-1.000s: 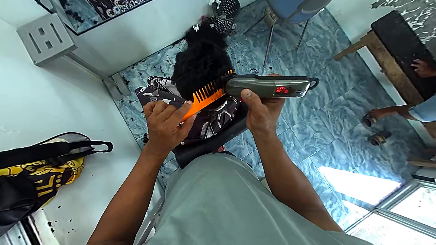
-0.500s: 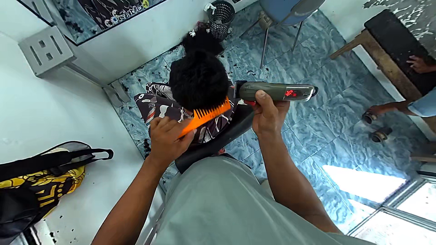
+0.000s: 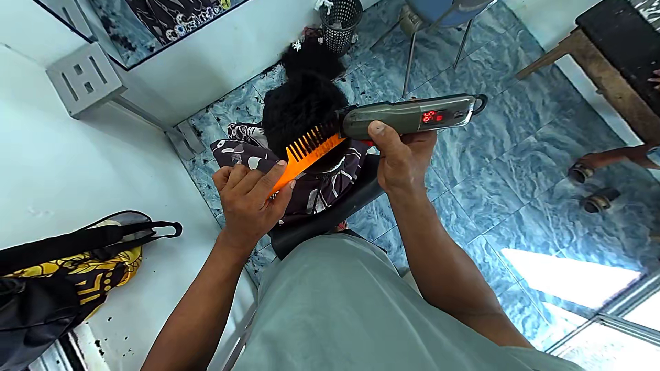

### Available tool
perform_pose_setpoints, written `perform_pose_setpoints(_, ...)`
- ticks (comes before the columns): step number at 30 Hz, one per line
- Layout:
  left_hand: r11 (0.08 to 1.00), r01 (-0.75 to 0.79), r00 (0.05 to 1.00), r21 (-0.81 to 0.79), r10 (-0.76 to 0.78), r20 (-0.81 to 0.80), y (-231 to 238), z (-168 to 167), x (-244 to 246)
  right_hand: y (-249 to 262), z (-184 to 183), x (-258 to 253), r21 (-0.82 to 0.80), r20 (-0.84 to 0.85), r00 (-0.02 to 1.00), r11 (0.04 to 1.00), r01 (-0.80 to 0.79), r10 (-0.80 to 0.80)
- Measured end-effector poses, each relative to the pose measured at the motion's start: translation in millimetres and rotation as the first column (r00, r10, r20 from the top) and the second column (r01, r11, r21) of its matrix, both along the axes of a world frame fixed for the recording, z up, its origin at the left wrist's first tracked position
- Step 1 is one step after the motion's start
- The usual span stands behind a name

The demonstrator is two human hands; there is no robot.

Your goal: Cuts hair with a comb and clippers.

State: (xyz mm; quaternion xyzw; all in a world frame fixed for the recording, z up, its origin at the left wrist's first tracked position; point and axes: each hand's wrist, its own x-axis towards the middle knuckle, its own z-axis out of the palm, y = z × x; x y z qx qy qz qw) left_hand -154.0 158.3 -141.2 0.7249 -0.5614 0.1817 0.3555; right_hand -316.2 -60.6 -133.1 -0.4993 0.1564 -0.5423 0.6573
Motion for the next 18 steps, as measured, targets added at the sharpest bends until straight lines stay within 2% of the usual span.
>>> perform_pose_setpoints(7, 1.0, 0.022, 1.0, -0.007, -0.022, 0.008, 0, -1, 0, 17, 9, 3, -0.174, -0.047, 0.997, 0.982, -0.075, 0.068)
perform_pose_setpoints(12, 0.999, 0.04, 0.999, 0.037, -0.038, -0.036, 1, -3, 2, 38, 10, -2, -0.354, -0.217, 0.966, 0.911, -0.213, 0.142)
perform_pose_setpoints(13, 0.992, 0.088, 0.995, 0.092, -0.082, -0.064, 6, -6, -1, 40, 10, -10, -0.336, -0.222, 0.963, 0.916, -0.221, 0.151)
perform_pose_setpoints(15, 0.945, 0.243, 0.969, 0.219, -0.227, -0.098, 15, -21, -6, 31, 7, -25, -0.239, -0.17, 0.98, 0.961, -0.139, 0.1)
perform_pose_setpoints(16, 0.923, 0.3, 0.953, 0.243, -0.276, -0.129, 17, -30, -8, 21, 5, -30, -0.181, -0.145, 0.988, 0.981, -0.074, 0.047)
perform_pose_setpoints(18, 0.928, 0.307, 0.943, 0.212, -0.266, -0.201, 16, -35, -3, 2, 2, -33, -0.089, -0.136, 0.989, 0.995, 0.036, -0.048)
